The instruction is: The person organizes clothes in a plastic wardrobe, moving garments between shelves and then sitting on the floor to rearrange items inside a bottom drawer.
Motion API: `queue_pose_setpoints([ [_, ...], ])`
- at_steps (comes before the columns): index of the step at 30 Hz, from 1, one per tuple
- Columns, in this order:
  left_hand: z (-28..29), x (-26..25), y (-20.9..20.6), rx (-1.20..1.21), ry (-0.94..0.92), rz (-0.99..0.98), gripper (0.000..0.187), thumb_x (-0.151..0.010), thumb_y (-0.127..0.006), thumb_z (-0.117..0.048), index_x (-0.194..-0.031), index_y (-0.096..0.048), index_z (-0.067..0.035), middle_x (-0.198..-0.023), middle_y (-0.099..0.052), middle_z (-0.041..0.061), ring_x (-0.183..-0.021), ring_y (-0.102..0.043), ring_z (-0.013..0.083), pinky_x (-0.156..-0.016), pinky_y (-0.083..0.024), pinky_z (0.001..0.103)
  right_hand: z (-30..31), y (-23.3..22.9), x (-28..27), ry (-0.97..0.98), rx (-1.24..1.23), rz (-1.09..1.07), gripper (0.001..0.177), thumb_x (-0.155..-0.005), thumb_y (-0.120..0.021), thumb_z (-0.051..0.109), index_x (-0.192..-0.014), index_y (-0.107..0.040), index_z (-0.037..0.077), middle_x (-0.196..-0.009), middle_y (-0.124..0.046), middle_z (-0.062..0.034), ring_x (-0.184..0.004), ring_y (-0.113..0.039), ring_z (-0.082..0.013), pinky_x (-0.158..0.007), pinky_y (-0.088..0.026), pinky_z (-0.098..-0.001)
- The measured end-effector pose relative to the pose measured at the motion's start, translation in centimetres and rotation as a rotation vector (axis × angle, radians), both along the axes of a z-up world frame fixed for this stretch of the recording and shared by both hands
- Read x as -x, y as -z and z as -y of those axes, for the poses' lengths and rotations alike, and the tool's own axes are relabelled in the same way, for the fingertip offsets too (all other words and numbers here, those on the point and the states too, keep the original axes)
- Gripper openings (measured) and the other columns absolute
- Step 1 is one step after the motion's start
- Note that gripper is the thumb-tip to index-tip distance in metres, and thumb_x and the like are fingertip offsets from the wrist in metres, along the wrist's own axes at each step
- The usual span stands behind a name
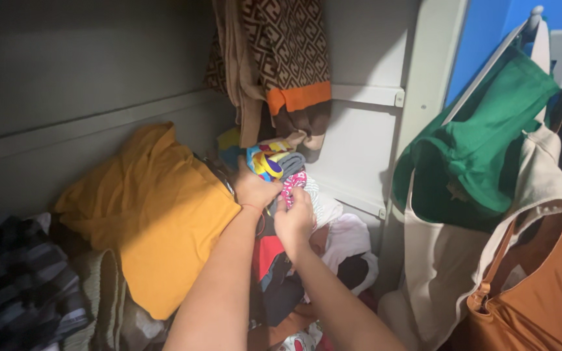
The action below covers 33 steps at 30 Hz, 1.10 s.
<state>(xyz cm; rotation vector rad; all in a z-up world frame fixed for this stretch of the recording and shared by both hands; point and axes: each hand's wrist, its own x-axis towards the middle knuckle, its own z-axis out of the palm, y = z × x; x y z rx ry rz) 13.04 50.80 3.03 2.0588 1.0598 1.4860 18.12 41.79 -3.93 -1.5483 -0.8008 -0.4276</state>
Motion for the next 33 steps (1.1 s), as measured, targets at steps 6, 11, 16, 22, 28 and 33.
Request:
queue_pose_setpoints([
  [6, 1.0, 0.6, -0.5, 0.139, 0.056, -0.102, 0.123, -0.042, -0.093, -0.026, -0.148, -0.034, -0.007, -0.115, -0.069, 0.019, -0.107, -0.070, 0.0365, -0.093, -0.057, 0.039, -1.3, 1.9, -1.5, -0.126, -0.025, -0.125, 0.032, -0.093, -0.066, 0.016, -0.122, -0.058, 0.006, -0.109, -0.069, -0.0208, -0.101, -0.067, -0.0381, -0.089, -0.052, -0.0456],
  [11, 1.6, 1.3, -1.1, 0.150, 0.038, -0.290, 0.130, -0.040, -0.099, -0.034, -0.150, -0.033, -0.009, -0.129, -0.063, 0.022, -0.122, -0.061, 0.0382, -0.105, -0.049, 0.040, -1.4, 3.3, -5.3, -0.203, -0.342, -0.277, 0.062, -0.073, -0.083, 0.012, -0.121, -0.046, 0.000, -0.101, -0.067, -0.0139, -0.089, -0.070, -0.0243, -0.079, -0.055, -0.0381],
  [16, 2.7, 1.3, -0.1, 0.070, 0.005, -0.317, 0.135, -0.041, -0.098, -0.036, -0.154, -0.029, -0.013, -0.136, -0.053, 0.026, -0.126, -0.056, 0.0424, -0.108, -0.048, 0.040, 0.8, 2.8, -6.6, -0.637, -0.211, -0.730, 0.024, -0.082, -0.073, 0.004, -0.104, -0.071, -0.006, -0.089, -0.073, -0.0143, -0.072, -0.068, -0.0253, -0.066, -0.052, -0.0401],
  [22, 6.2, 2.3, 0.0, -0.071, -0.054, -0.538, 0.136, -0.043, -0.101, -0.040, -0.154, -0.023, -0.025, -0.147, -0.033, 0.021, -0.132, -0.045, 0.0479, -0.109, -0.041, 0.045, 0.1, 4.0, -9.9, -0.917, -0.130, -0.957, 0.021, -0.091, -0.060, 0.001, -0.109, -0.070, -0.004, -0.098, -0.074, -0.0170, -0.083, -0.072, -0.0294, -0.076, -0.058, -0.0424],
  [28, 7.4, 2.1, -0.5, -0.008, -0.061, -0.691, 0.128, -0.060, -0.094, -0.026, -0.162, -0.016, -0.027, -0.148, -0.034, 0.022, -0.121, -0.059, 0.0410, -0.104, -0.049, 0.044, -0.1, 3.7, -11.3, -1.089, -0.278, -1.204, 0.027, -0.098, -0.052, 0.008, -0.123, -0.061, 0.003, -0.114, -0.073, -0.0148, -0.106, -0.070, -0.0327, -0.094, -0.058, -0.0491],
  [33, 6.2, 1.8, -1.1, -0.127, -0.091, -0.608, 0.111, -0.066, -0.091, -0.019, -0.157, -0.028, -0.025, -0.137, -0.048, 0.021, -0.110, -0.065, 0.0411, -0.093, -0.055, 0.046, 2.1, 1.6, -10.9, -1.237, -0.244, -1.317, 0.029, -0.105, -0.052, 0.023, -0.125, -0.061, 0.005, -0.117, -0.071, -0.0154, -0.108, -0.070, -0.0323, -0.100, -0.055, -0.0517],
])
